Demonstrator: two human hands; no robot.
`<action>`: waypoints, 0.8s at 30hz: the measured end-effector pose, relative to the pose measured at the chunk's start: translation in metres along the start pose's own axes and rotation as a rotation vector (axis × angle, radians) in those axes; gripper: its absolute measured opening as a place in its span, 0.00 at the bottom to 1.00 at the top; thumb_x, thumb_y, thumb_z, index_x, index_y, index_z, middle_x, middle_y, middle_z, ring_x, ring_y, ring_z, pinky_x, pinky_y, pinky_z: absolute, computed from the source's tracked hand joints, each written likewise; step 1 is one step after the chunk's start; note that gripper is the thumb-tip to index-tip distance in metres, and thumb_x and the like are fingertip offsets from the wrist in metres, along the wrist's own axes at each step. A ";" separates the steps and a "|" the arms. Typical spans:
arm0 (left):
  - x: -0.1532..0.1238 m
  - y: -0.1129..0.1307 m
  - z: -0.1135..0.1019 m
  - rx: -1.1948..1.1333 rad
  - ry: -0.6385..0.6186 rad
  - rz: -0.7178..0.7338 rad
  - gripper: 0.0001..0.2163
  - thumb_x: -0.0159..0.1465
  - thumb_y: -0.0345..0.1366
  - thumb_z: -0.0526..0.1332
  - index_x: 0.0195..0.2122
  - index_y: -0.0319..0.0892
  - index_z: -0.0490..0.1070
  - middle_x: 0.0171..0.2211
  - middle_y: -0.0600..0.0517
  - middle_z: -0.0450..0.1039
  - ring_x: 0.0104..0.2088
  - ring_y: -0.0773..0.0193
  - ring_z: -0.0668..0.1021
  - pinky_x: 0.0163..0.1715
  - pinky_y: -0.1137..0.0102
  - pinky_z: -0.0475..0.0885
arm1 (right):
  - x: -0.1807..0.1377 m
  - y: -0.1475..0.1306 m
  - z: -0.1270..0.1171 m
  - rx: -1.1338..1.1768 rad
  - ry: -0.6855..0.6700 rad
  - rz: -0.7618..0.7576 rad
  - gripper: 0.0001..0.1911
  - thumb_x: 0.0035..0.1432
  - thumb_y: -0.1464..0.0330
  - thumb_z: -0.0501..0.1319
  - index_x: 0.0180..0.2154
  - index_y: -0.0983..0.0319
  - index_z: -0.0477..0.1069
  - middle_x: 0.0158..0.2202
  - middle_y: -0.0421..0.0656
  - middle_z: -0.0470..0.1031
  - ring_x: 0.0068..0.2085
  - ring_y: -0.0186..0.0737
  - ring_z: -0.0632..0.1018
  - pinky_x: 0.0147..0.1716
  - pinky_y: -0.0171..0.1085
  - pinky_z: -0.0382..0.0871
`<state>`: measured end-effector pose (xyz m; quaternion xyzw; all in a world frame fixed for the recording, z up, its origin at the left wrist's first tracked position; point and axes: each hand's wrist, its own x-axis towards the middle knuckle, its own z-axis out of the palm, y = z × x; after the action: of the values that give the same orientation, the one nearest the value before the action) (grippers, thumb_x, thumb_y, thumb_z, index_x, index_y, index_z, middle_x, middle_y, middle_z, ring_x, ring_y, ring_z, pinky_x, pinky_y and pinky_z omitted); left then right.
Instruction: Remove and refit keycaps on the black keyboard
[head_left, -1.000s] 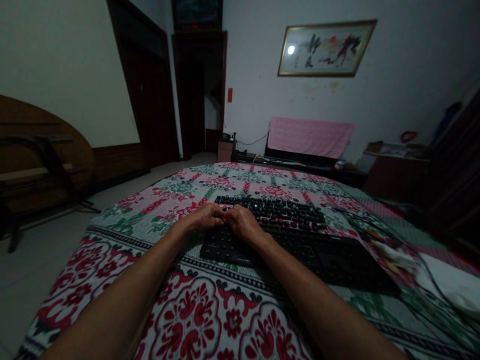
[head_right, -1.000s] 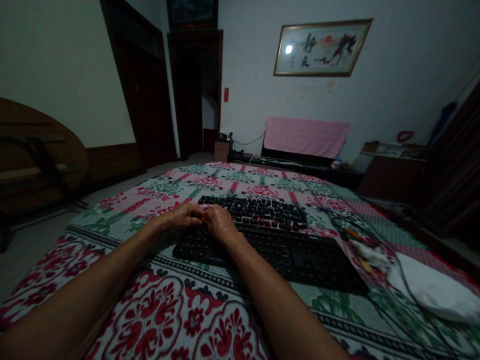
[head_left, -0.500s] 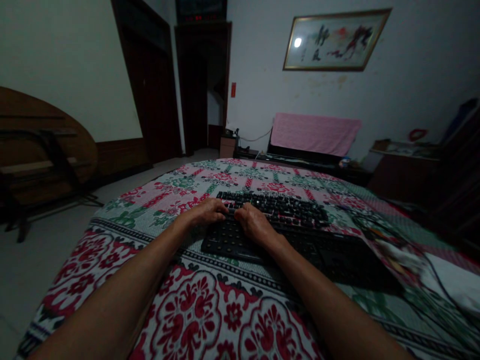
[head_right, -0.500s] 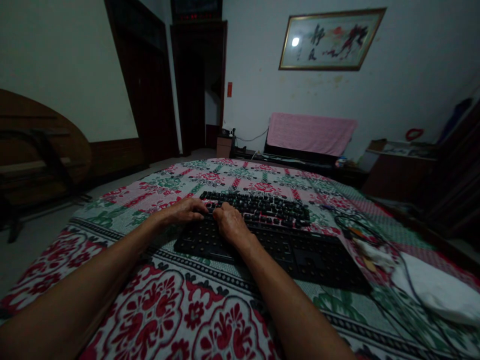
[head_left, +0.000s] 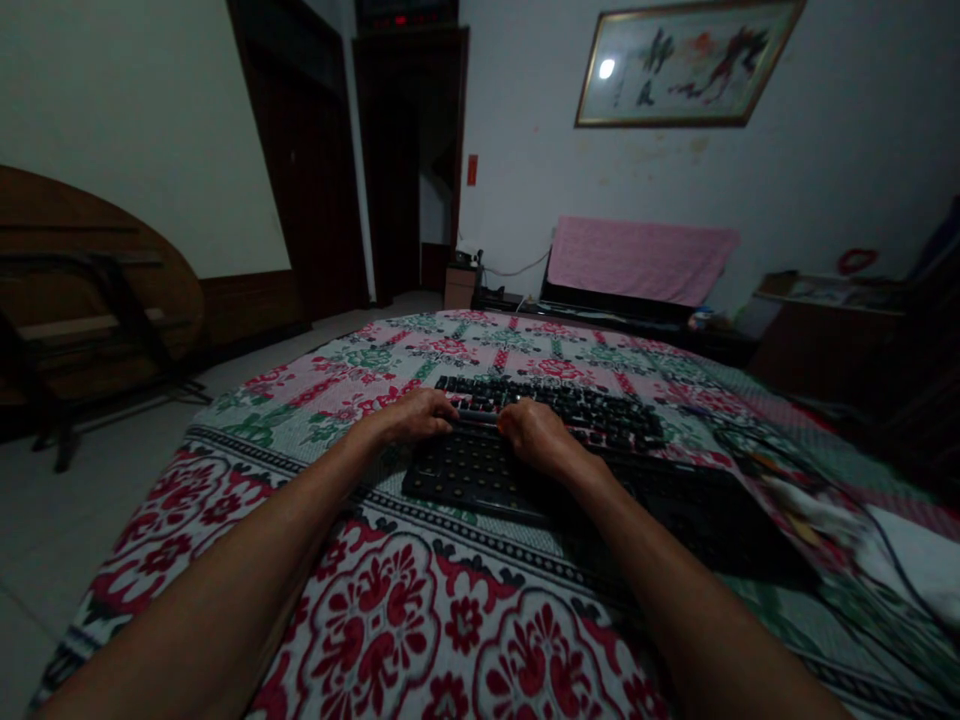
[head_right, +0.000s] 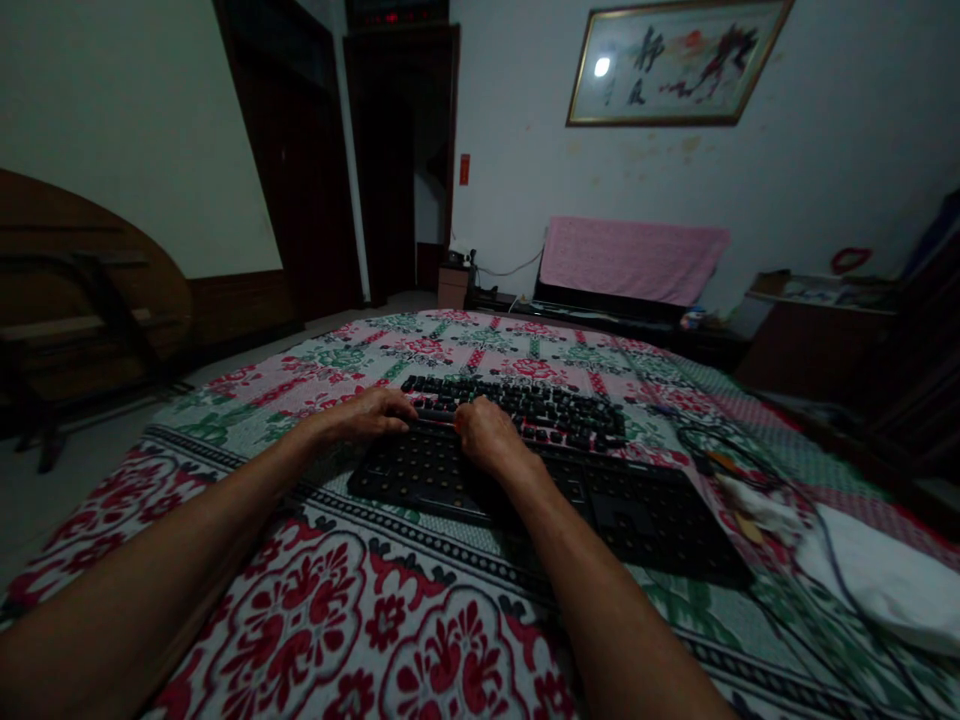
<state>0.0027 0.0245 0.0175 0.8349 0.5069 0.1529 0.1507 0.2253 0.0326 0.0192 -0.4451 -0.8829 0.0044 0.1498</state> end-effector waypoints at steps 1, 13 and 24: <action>0.000 0.000 0.000 -0.008 0.004 -0.001 0.13 0.51 0.32 0.57 0.38 0.41 0.73 0.31 0.54 0.72 0.34 0.66 0.70 0.34 0.76 0.63 | 0.000 -0.001 -0.002 -0.002 0.003 -0.001 0.13 0.55 0.72 0.50 0.36 0.64 0.72 0.34 0.48 0.71 0.35 0.38 0.71 0.33 0.32 0.59; 0.001 -0.002 0.002 -0.061 -0.035 0.038 0.11 0.53 0.36 0.56 0.33 0.38 0.74 0.27 0.54 0.70 0.32 0.66 0.70 0.33 0.76 0.63 | -0.004 -0.034 0.020 0.119 0.057 -0.321 0.14 0.60 0.68 0.48 0.41 0.60 0.70 0.33 0.43 0.66 0.33 0.32 0.67 0.33 0.30 0.57; 0.003 -0.009 0.005 -0.092 -0.020 0.008 0.12 0.52 0.34 0.57 0.37 0.40 0.73 0.32 0.54 0.71 0.34 0.66 0.70 0.36 0.75 0.63 | -0.003 -0.030 -0.003 0.013 -0.013 -0.254 0.12 0.57 0.70 0.50 0.35 0.62 0.72 0.32 0.45 0.68 0.31 0.34 0.69 0.30 0.31 0.56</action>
<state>-0.0016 0.0308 0.0094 0.8305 0.4946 0.1680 0.1933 0.2046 0.0116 0.0249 -0.3288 -0.9330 -0.0061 0.1464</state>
